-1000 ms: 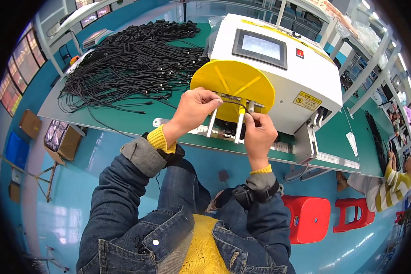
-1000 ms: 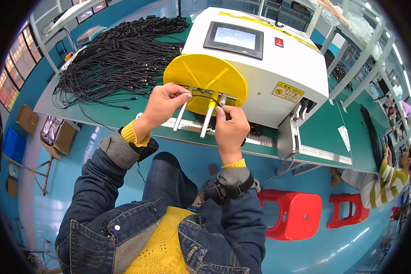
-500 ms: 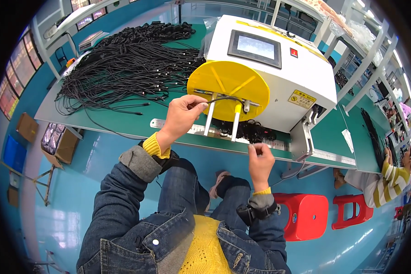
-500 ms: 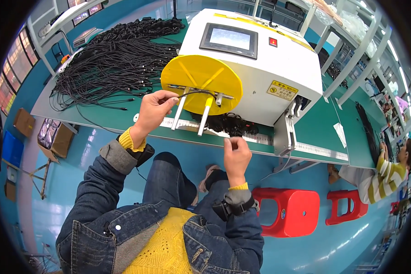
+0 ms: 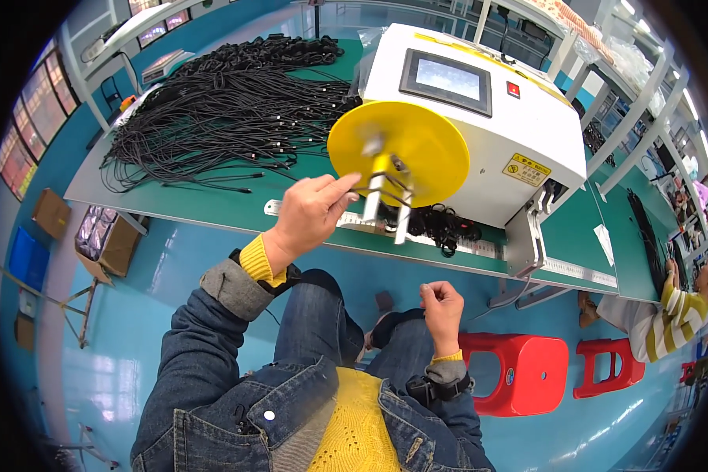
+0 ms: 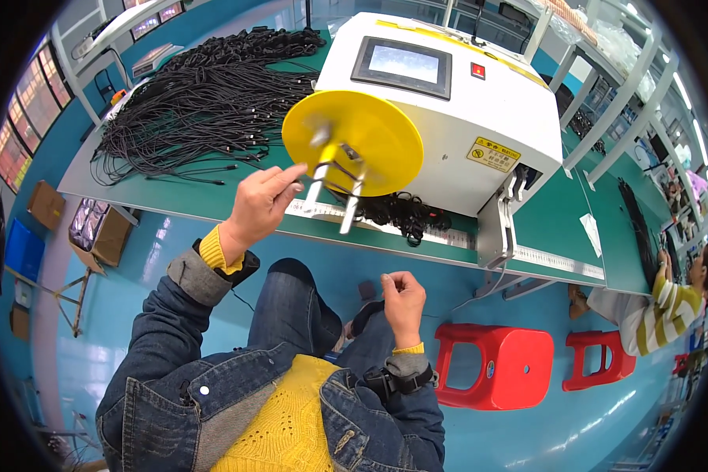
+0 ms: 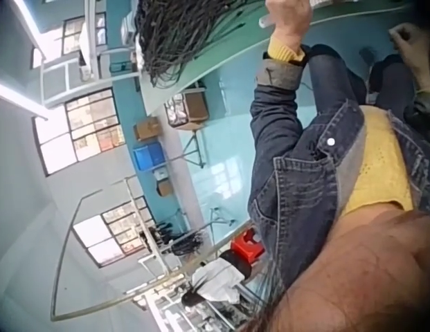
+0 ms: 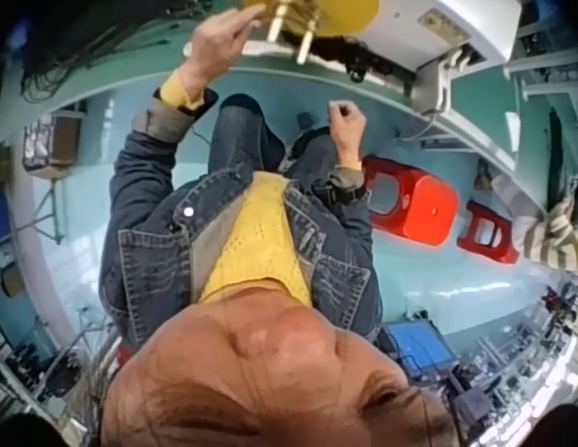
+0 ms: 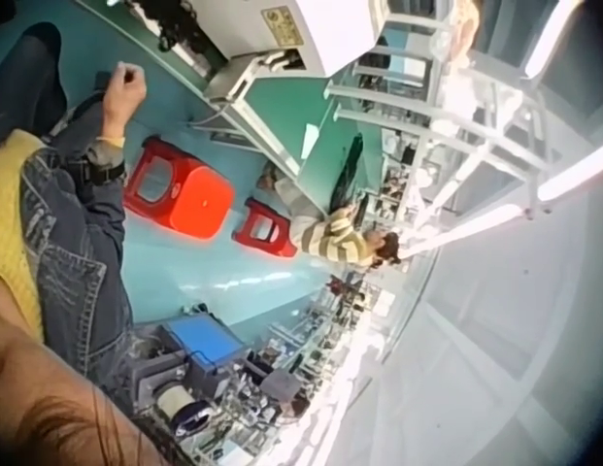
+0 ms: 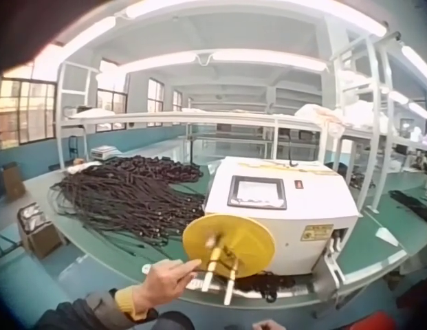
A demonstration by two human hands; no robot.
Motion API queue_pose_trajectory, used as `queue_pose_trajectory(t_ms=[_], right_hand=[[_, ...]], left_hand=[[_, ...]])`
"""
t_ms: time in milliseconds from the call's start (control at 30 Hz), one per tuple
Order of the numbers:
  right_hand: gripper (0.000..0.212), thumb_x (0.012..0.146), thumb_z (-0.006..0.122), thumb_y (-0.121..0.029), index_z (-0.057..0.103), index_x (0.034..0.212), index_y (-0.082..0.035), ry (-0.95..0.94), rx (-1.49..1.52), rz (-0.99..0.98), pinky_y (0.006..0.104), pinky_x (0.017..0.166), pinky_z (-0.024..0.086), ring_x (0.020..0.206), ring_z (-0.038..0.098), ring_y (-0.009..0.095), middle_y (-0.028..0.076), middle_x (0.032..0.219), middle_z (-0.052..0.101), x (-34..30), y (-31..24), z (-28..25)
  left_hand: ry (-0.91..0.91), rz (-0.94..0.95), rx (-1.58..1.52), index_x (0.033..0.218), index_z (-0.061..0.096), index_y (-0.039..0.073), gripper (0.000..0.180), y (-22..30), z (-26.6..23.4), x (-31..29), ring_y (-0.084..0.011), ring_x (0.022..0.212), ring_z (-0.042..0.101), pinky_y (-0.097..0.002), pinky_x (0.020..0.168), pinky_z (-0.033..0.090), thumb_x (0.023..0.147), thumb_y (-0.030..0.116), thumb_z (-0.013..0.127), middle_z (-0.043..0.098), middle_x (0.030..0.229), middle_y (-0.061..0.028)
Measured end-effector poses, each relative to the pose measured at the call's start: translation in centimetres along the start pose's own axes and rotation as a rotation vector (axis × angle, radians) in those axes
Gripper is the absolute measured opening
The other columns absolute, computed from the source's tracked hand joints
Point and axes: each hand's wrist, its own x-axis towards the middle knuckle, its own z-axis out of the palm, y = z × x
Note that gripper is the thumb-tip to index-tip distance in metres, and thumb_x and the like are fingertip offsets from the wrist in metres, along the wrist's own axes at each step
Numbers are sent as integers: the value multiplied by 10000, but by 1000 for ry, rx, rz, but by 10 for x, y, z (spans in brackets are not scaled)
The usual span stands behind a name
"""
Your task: The person picks up a cable from a pile, coils it around the pegs of a winding machine, and removes it. They then pick up a tie, wrap it around the coiled cable, and pull it tight to secure it.
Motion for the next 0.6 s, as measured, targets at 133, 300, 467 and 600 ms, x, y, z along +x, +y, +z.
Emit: queue_pose_trajectory(t_ms=[133, 300, 467, 600], right_hand=[[134, 793, 623, -102, 578, 725, 4, -41, -37, 43, 210, 466, 390, 511, 488, 52, 1, 571, 547, -3, 1, 3], [142, 795, 622, -117, 584, 730, 4, -84, -69, 55, 215, 470, 397, 515, 499, 57, 7, 573, 559, -5, 4, 7], [133, 815, 605, -112, 569, 733, -14, -135, -75, 28, 180, 445, 381, 519, 501, 41, -11, 627, 559, -5, -5, 15], [135, 806, 615, -105, 566, 736, 0, -97, -190, -166, 200, 465, 392, 518, 491, 50, -2, 609, 550, -1, -40, 21]], left_hand=[[-16, -53, -69, 1069, 570, 27, 270, 2, -1, -10, -260, 634, 579, -333, 553, 458, 803, 74, 579, 599, 729, -99], [8, 30, -156, 1128, 527, 7, 318, 2, 7, -25, -282, 670, 600, -347, 564, 467, 813, 48, 543, 609, 790, -124], [13, 58, -155, 1159, 495, -21, 349, 9, 10, -26, -286, 631, 590, -345, 553, 466, 819, 52, 528, 597, 797, -146], [-116, 83, -16, 1176, 467, -43, 381, 34, -1, -11, -284, 589, 579, -345, 523, 465, 820, 77, 528, 580, 759, -164]])
